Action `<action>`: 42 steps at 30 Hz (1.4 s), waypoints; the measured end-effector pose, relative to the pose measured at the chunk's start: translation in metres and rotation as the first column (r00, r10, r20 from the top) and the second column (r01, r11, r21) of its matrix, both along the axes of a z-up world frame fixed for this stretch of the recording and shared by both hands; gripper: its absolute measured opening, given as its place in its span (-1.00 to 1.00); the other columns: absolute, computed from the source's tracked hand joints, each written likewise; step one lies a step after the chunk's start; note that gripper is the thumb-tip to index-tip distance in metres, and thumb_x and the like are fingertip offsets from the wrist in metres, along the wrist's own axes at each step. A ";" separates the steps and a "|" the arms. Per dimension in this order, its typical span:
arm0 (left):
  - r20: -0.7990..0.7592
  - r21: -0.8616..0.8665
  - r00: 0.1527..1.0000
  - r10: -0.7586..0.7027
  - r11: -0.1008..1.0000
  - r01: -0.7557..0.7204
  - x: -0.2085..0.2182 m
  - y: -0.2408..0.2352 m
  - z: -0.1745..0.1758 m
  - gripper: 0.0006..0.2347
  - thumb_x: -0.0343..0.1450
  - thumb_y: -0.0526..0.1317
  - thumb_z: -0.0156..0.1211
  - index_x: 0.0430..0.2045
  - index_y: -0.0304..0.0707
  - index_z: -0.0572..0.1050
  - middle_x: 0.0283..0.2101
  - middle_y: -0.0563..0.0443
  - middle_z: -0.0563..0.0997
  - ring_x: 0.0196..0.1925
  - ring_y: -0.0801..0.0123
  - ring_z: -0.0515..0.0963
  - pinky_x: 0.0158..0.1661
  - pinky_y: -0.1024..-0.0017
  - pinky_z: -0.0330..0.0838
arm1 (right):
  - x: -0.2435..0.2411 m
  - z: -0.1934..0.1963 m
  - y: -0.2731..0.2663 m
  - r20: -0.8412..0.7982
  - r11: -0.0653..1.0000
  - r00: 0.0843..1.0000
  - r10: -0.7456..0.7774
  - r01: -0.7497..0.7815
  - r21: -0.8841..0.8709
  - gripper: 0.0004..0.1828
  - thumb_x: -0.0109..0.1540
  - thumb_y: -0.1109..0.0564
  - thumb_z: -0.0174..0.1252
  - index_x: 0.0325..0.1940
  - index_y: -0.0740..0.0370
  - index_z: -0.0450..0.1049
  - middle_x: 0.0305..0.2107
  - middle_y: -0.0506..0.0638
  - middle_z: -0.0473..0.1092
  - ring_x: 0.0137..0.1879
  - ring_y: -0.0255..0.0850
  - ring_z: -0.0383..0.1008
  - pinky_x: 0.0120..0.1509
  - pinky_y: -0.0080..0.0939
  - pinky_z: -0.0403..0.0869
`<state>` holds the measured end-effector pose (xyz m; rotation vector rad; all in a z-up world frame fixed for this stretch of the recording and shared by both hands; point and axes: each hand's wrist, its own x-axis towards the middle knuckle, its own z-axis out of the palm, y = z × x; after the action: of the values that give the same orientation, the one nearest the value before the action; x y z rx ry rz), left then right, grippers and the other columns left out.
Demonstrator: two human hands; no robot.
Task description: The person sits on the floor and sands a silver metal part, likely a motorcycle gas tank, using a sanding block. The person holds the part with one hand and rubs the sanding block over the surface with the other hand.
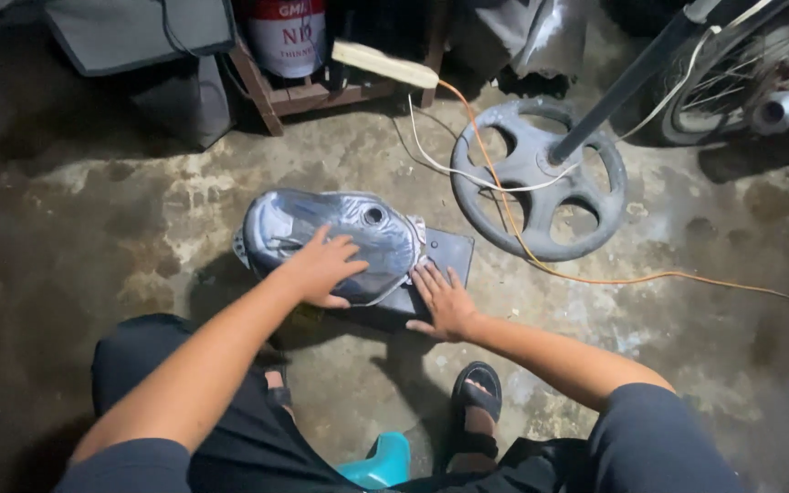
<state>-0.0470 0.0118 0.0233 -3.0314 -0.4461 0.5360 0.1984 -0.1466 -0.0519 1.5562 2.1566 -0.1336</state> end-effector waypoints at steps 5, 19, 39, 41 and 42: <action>-0.003 -0.007 0.998 0.057 0.998 -0.057 -0.004 -0.003 -0.012 -0.36 0.27 0.27 0.32 0.23 0.14 0.36 0.29 -0.03 0.44 0.43 0.06 0.29 0.36 -0.34 -0.02 | -0.002 -0.007 0.002 -0.097 0.998 0.993 -0.066 0.066 0.000 0.20 0.24 -0.69 -0.38 0.62 0.27 -0.28 0.55 0.17 -0.21 0.64 0.07 -0.25 0.60 0.24 -0.07; 0.254 0.071 0.965 0.062 0.994 -0.082 -0.003 0.003 -0.046 -0.47 0.25 0.32 0.21 0.02 0.16 0.56 0.12 0.23 0.63 0.25 0.28 0.51 0.28 -0.20 0.14 | -0.003 -0.019 -0.002 -0.061 0.996 0.996 -0.060 0.065 0.068 0.21 0.23 -0.61 -0.15 0.61 0.31 -0.25 0.53 0.23 -0.19 0.61 0.20 -0.22 0.53 0.34 -0.02; 0.363 -0.031 0.921 0.144 0.989 -0.142 0.002 -0.005 -0.029 -0.55 0.32 0.26 0.19 -0.05 0.11 0.64 0.02 0.15 0.69 0.20 0.24 0.57 0.27 -0.15 0.17 | -0.008 -0.009 0.019 0.007 0.986 0.986 -0.166 0.166 0.033 0.36 0.08 -0.78 -0.15 0.61 0.25 -0.14 0.42 0.22 0.01 0.27 0.07 0.23 0.08 0.06 0.38; 0.371 -0.015 0.919 0.135 0.990 -0.139 0.002 -0.004 -0.029 -0.55 0.32 0.27 0.19 -0.06 0.11 0.65 0.02 0.16 0.69 0.19 0.25 0.57 0.27 -0.14 0.18 | 0.010 -0.014 0.034 0.015 0.979 0.981 -0.192 0.190 0.078 0.35 0.07 -0.78 -0.12 0.61 0.22 -0.11 0.39 0.23 0.05 0.24 0.06 0.25 0.08 0.05 0.38; 0.377 -0.002 0.917 0.132 0.990 -0.142 0.001 -0.007 -0.030 -0.54 0.31 0.28 0.18 -0.06 0.11 0.65 0.01 0.17 0.70 0.19 0.27 0.58 0.27 -0.13 0.19 | 0.018 -0.018 0.039 0.023 0.970 0.977 -0.213 0.209 0.121 0.35 0.06 -0.77 -0.09 0.62 0.20 -0.09 0.37 0.24 0.08 0.22 0.06 0.28 0.08 0.04 0.37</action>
<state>-0.0458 0.0043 -0.0072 -3.0919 -0.6768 -0.0598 0.2167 -0.1080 -0.0696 1.8401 1.9992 -0.0470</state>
